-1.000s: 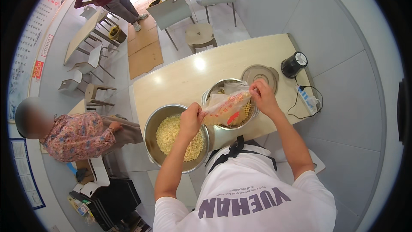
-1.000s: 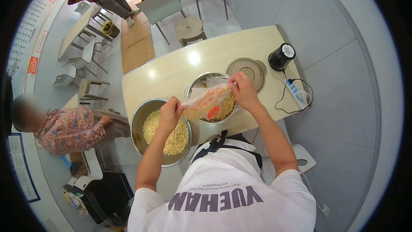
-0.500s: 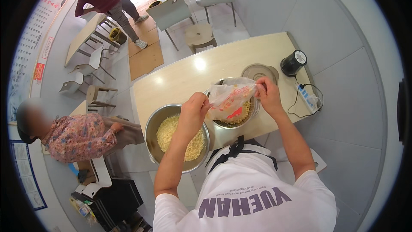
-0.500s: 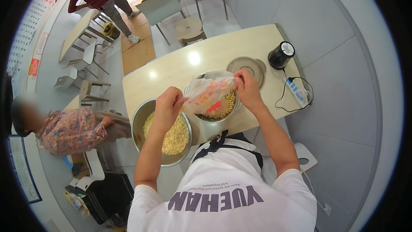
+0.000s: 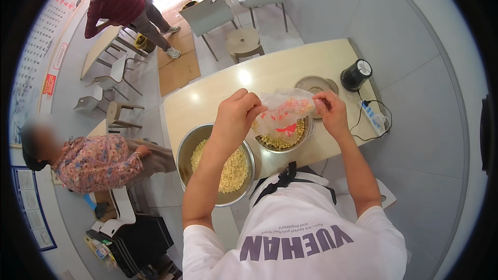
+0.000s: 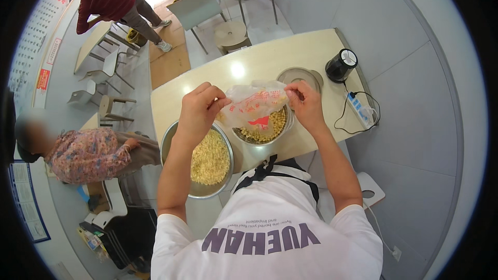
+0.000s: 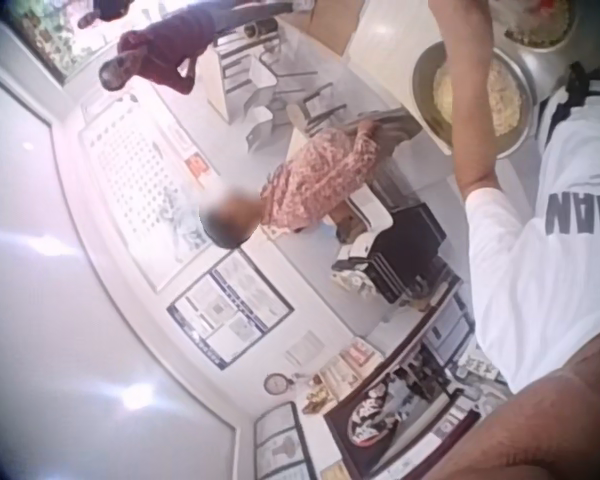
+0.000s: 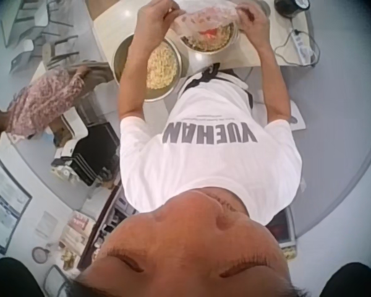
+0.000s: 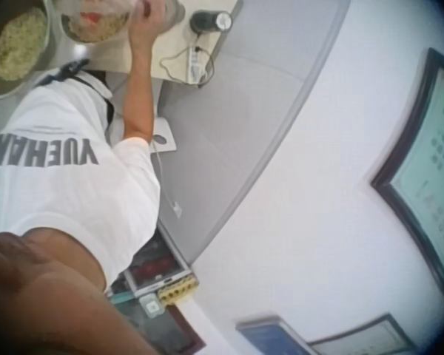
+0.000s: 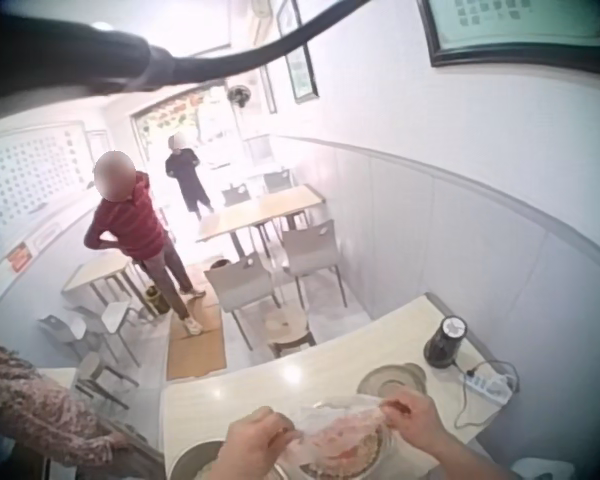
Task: The person operates a food processor to grind soybeans into a coarse meal. They pour the ground soybeans into a large metal bowl, then scoop more whole soybeans from a plastic bag into the processor to continue the grinding process.
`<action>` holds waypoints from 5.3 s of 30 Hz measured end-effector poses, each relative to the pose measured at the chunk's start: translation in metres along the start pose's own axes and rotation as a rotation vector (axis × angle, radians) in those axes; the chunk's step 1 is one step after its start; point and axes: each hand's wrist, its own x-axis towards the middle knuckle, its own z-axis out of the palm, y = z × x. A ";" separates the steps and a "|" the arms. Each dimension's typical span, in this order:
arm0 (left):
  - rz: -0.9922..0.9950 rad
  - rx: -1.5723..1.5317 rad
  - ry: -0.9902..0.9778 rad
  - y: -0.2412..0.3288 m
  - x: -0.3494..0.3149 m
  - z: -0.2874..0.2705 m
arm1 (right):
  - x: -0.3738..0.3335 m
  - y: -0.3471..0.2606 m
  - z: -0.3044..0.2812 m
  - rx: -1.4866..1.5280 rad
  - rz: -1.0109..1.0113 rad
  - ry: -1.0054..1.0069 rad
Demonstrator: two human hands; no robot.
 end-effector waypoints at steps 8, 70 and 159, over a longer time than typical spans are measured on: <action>0.009 -0.030 -0.034 0.009 0.012 0.002 | 0.004 0.006 -0.007 -0.012 -0.033 0.114; -0.181 -0.250 0.134 -0.067 -0.045 -0.038 | -0.008 -0.071 0.002 -0.044 -0.216 0.249; -0.781 0.041 0.029 -0.149 -0.120 0.166 | 0.071 0.234 -0.049 -0.694 0.820 0.085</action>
